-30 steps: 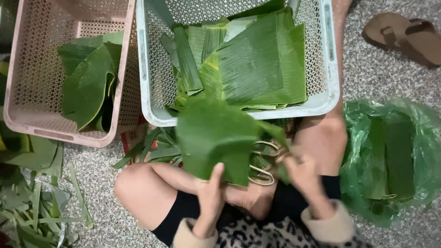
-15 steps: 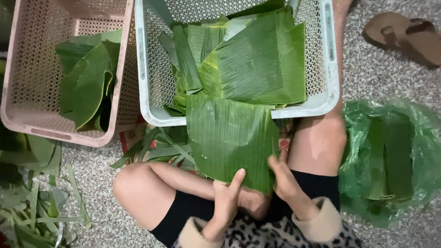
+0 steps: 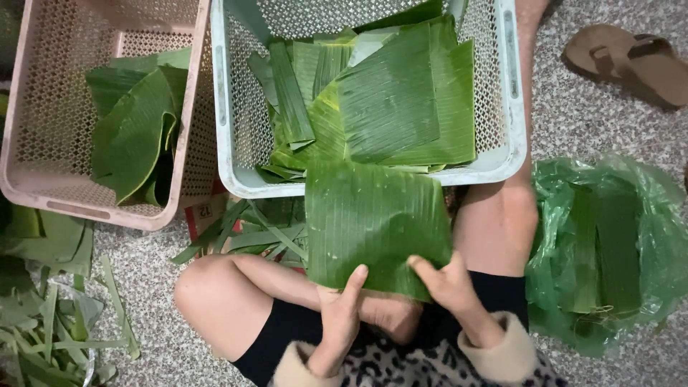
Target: Trimming and shaping banana leaves using scissors for preparation
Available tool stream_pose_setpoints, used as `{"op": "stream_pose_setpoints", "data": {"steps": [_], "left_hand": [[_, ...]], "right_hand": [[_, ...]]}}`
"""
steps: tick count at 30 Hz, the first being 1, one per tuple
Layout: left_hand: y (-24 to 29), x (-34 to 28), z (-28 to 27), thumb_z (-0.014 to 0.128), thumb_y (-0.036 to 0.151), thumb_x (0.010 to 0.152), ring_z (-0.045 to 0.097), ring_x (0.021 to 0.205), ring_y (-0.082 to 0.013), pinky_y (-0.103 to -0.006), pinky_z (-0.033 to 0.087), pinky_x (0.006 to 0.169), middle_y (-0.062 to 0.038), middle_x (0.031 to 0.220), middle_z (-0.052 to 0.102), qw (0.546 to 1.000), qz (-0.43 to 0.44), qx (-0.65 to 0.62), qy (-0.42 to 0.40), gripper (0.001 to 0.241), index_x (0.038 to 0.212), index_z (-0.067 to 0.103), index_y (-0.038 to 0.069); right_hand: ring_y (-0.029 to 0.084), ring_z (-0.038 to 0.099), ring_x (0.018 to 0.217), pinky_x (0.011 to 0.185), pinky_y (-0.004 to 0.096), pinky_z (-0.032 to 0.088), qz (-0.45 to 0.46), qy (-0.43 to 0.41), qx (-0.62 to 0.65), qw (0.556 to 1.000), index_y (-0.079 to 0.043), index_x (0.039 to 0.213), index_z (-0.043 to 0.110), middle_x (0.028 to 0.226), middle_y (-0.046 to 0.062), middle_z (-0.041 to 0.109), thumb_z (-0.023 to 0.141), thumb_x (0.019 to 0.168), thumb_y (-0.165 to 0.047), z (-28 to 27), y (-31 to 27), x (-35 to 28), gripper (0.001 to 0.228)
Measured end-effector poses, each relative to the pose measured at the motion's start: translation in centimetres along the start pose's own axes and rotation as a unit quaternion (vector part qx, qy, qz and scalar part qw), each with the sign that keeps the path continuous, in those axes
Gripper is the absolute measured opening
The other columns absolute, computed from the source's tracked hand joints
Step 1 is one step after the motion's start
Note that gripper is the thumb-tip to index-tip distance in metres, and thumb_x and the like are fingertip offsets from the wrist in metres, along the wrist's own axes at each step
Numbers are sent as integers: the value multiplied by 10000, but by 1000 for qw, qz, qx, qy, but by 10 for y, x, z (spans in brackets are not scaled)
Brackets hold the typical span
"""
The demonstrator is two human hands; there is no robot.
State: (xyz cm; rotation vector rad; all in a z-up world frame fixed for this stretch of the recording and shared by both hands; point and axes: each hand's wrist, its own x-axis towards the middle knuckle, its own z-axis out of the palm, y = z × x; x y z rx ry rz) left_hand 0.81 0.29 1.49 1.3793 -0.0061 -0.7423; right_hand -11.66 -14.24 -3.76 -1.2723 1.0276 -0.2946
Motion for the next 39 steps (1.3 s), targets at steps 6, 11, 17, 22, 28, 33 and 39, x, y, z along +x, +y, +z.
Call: {"op": "stream_pose_setpoints", "data": {"steps": [6, 11, 17, 22, 28, 33, 39], "left_hand": [[-23, 5, -34, 649, 18, 970, 577, 729, -134, -243, 484, 633, -103, 988, 691, 977, -24, -202, 66, 242, 1206, 646, -35], [-7, 2, -7, 650, 6, 931, 676, 1056, -290, -412, 565, 962, -223, 1239, 671, 967, -70, -244, -31, 453, 1366, 542, -51], [-21, -6, 2, 682, -13, 907, 680, 807, -188, -298, 564, 761, -171, 983, 766, 997, -63, -50, -9, 211, 1093, 706, -109], [-21, -3, 3, 705, 6, 895, 681, 753, -172, -274, 566, 710, -164, 916, 780, 997, -71, -17, -14, 176, 1014, 740, -119], [-18, 5, -4, 637, 25, 919, 655, 1026, -238, -341, 500, 955, -201, 1196, 717, 994, -56, -97, 19, 382, 1280, 634, -100], [-5, 4, -4, 682, 101, 914, 669, 916, -224, -331, 536, 892, -169, 1057, 745, 999, -42, -15, 23, 316, 1174, 690, -78], [1, 1, -29, 581, 51, 992, 627, 1132, -263, -378, 484, 1013, -187, 1304, 649, 981, 40, -187, 16, 390, 1371, 547, -38]], "right_hand": [[134, 631, 527, 413, 227, 605, -32, 87, 389, 917, -134, 1477, 313, 1007, 71, 598, 614, 851, 10, -58, -17, 51, 709], [243, 632, 780, 691, 376, 561, 137, -73, 459, 875, -28, 1076, 625, 937, 146, 662, 537, 934, -142, -41, 34, 43, 203], [264, 581, 1152, 965, 377, 469, 175, -68, 357, 915, -23, 1487, 457, 1383, 189, 597, 470, 989, -268, 11, 19, 2, 555], [209, 677, 941, 800, 298, 546, 25, -100, 181, 978, 40, 1317, 603, 1155, 154, 732, 640, 879, 30, 11, 3, -4, 440], [165, 631, 710, 620, 265, 528, 2, -63, 73, 995, 39, 1143, 647, 903, 108, 728, 655, 846, 37, 11, 12, 1, 297], [145, 581, 601, 508, 269, 471, -3, -35, 34, 999, 67, 921, 731, 744, 76, 723, 615, 819, 38, 9, 2, 2, 158], [257, 605, 1039, 938, 422, 525, 51, -5, 438, 898, -42, 1166, 535, 1109, 138, 589, 438, 925, -11, -74, 28, 62, 262]]}}
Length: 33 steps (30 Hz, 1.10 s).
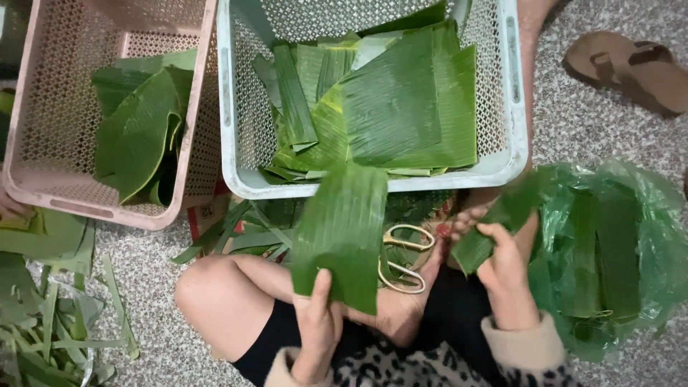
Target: Trimming and shaping banana leaves using scissors for preparation
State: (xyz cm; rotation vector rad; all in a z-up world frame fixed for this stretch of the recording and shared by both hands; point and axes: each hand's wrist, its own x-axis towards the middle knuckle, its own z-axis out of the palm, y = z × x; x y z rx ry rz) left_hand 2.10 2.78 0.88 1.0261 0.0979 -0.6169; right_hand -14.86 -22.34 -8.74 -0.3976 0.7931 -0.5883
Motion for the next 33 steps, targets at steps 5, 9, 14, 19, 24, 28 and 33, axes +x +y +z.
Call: {"op": "stream_pose_setpoints", "data": {"steps": [5, 9, 14, 19, 24, 28, 33], "left_hand": [[-15, -5, 16, 696, 68, 908, 621, 1089, -292, -418, 486, 1004, -211, 1238, 647, 992, -93, 64, -53, 493, 1349, 529, -75], [-20, -6, 20, 703, 89, 906, 662, 830, -184, -313, 557, 806, -129, 981, 754, 971, -95, 216, -35, 267, 1120, 698, -69], [-21, -2, 18, 701, 98, 907, 633, 786, -171, -298, 540, 778, -122, 908, 747, 974, -91, 203, -45, 204, 1021, 731, -69], [-13, 4, 5, 645, 56, 964, 570, 731, -114, -250, 493, 717, -85, 836, 735, 973, -79, 210, -50, 185, 956, 762, -86], [10, 3, -24, 607, 81, 1020, 652, 970, -192, -300, 493, 922, -175, 1130, 719, 999, 26, -11, -18, 230, 1146, 658, -104], [-11, -3, -20, 612, 54, 1004, 659, 904, -185, -313, 524, 862, -150, 1057, 719, 998, -30, -30, -42, 84, 948, 629, -6], [-17, -5, 12, 626, 40, 991, 406, 657, -78, -230, 357, 607, 10, 728, 541, 943, -139, 277, -119, 203, 793, 627, -3]], "right_hand": [[227, 630, 936, 849, 411, 524, 165, -29, 53, 984, -69, 1329, 569, 1155, 112, 653, 528, 980, -292, 32, 49, -32, 417], [224, 636, 1011, 886, 318, 490, 89, -67, -232, 966, 26, 1434, 517, 1201, 162, 687, 564, 924, -41, 54, 62, -70, 517], [166, 642, 835, 723, 273, 533, -21, -109, -338, 935, 31, 1228, 624, 1030, 104, 725, 657, 875, 30, 75, 53, -67, 355], [146, 616, 670, 580, 268, 521, -78, -96, -407, 905, 25, 1013, 681, 829, 68, 724, 625, 840, 30, 69, 54, -60, 182], [178, 614, 762, 730, 337, 551, 14, 5, 18, 1000, -82, 1042, 622, 902, 74, 664, 607, 864, -35, -6, 19, 0, 185], [274, 639, 900, 814, 482, 550, 27, -64, 39, 997, -95, 1235, 570, 1017, 168, 648, 601, 861, -43, 12, 23, -19, 379], [226, 560, 1155, 996, 390, 443, 103, -50, -14, 993, -125, 1546, 396, 1386, 121, 571, 419, 1060, -241, 27, 79, -52, 500]]}}
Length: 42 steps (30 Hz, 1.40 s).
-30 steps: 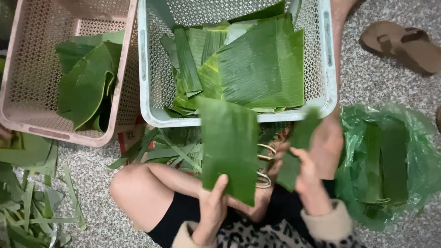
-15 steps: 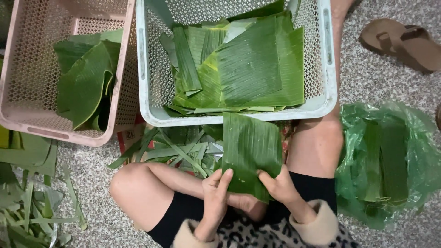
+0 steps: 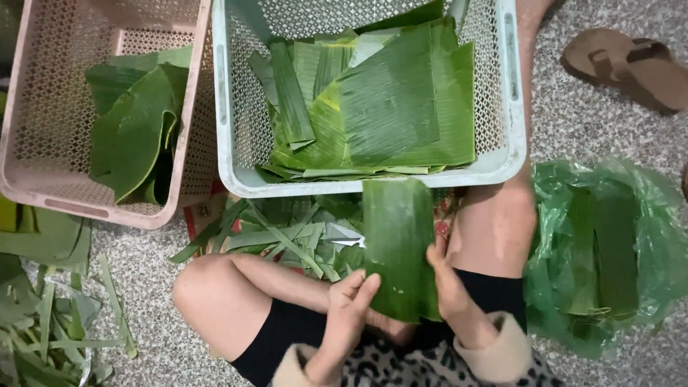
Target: Trimming and shaping banana leaves using scissors for preparation
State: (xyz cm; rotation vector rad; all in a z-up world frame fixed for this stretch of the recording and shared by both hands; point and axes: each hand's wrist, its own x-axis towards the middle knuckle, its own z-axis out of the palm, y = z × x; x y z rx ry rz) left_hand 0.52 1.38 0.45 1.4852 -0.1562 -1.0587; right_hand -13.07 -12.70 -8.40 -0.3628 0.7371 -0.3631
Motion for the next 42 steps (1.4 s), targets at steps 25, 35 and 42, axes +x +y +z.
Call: {"op": "stream_pose_setpoints", "data": {"steps": [25, 35, 42], "left_hand": [[-25, -2, 5, 741, -21, 835, 608, 716, -150, -278, 514, 661, -85, 849, 748, 992, 81, 15, 96, 19, 821, 734, -10], [-1, 19, 67, 506, 117, 993, 471, 1287, -309, -440, 358, 1153, -200, 1397, 461, 975, 197, -26, 99, 324, 1283, 455, -21], [81, 102, 99, 628, -66, 909, 647, 1227, -355, -591, 361, 1235, -221, 1313, 646, 839, 467, 277, 38, 108, 1014, 620, -41]], "right_hand": [[440, 692, 1099, 966, 554, 589, -14, -180, 32, 983, 86, 1257, 544, 1190, 365, 661, 463, 1078, -292, 51, -44, -1, 426], [232, 656, 907, 947, 397, 542, -222, -63, -161, 960, 5, 1134, 564, 922, 109, 662, 504, 985, 6, 91, -41, -20, 160], [248, 534, 780, 738, 355, 473, -211, -67, 68, 973, 8, 1125, 573, 823, 128, 563, 491, 996, 42, 46, -62, 19, 157]]}}
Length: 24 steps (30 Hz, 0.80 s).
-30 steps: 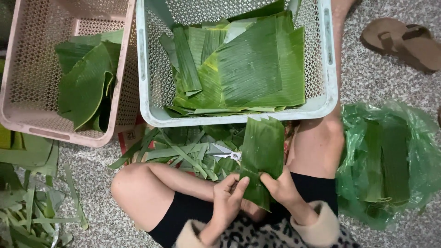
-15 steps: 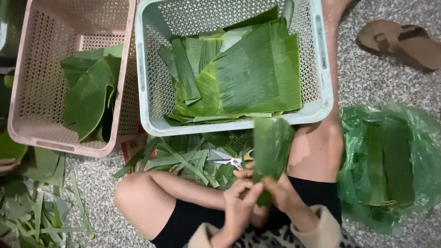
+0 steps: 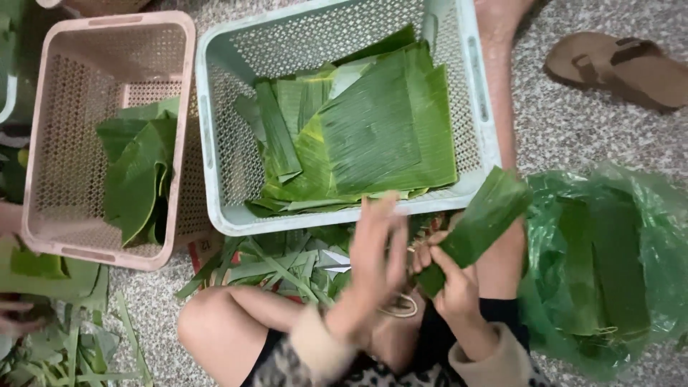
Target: Trimming and shaping banana leaves using scissors for preparation
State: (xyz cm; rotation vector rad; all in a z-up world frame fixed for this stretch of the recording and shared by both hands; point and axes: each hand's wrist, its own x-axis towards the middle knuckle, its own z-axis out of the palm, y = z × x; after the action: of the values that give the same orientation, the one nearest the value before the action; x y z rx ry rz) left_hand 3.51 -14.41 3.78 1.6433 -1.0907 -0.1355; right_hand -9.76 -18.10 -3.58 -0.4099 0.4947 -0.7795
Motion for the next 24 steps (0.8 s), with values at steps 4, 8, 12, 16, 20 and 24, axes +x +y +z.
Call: {"op": "stream_pose_setpoints", "data": {"steps": [4, 8, 12, 16, 20, 24], "left_hand": [[-136, 53, 51, 639, 148, 891, 623, 1075, -391, -458, 550, 882, -217, 1224, 614, 954, -66, 208, -204, 465, 1317, 525, 0], [-240, 59, 100, 736, 315, 796, 433, 1292, -555, -648, 371, 1061, -417, 1461, 380, 783, -93, 481, -383, 921, 1529, 304, -38], [-254, 68, 84, 582, 110, 897, 683, 620, -379, -487, 564, 556, -187, 788, 688, 816, 3, 499, -290, 85, 941, 606, 41], [-221, 77, 69, 771, 382, 782, 665, 933, -416, -503, 587, 754, -251, 1139, 622, 811, -77, 436, -381, 688, 1311, 532, 13], [-286, 56, 104, 734, 229, 761, 682, 1005, -505, -691, 517, 840, -379, 1167, 633, 737, 57, 547, -393, 646, 1319, 553, -40], [-276, 68, 85, 628, 35, 826, 772, 706, -307, -550, 605, 591, -156, 792, 770, 797, 107, 498, -325, 152, 882, 749, 108]], "right_hand": [[229, 596, 724, 717, 350, 529, 40, 67, -126, 989, 32, 1154, 547, 789, 129, 595, 505, 983, -2, -32, 23, 12, 179], [210, 625, 733, 724, 326, 549, 56, 5, -223, 973, 45, 1138, 626, 787, 117, 635, 569, 980, -42, -31, 16, 23, 189], [219, 624, 747, 719, 317, 534, 105, 7, -193, 975, 78, 1142, 631, 798, 142, 640, 563, 980, -31, -33, 15, 27, 207], [214, 631, 748, 721, 304, 528, 98, 12, -205, 974, 67, 1144, 635, 789, 132, 640, 554, 985, -32, -34, 24, 27, 204], [257, 725, 609, 598, 357, 621, 44, 75, -244, 966, 86, 1075, 711, 680, 192, 691, 627, 934, -17, -43, 41, 27, 194], [268, 711, 590, 616, 395, 635, 64, 96, -209, 971, 82, 1106, 702, 693, 202, 684, 635, 938, -43, -51, 41, 30, 219]]}}
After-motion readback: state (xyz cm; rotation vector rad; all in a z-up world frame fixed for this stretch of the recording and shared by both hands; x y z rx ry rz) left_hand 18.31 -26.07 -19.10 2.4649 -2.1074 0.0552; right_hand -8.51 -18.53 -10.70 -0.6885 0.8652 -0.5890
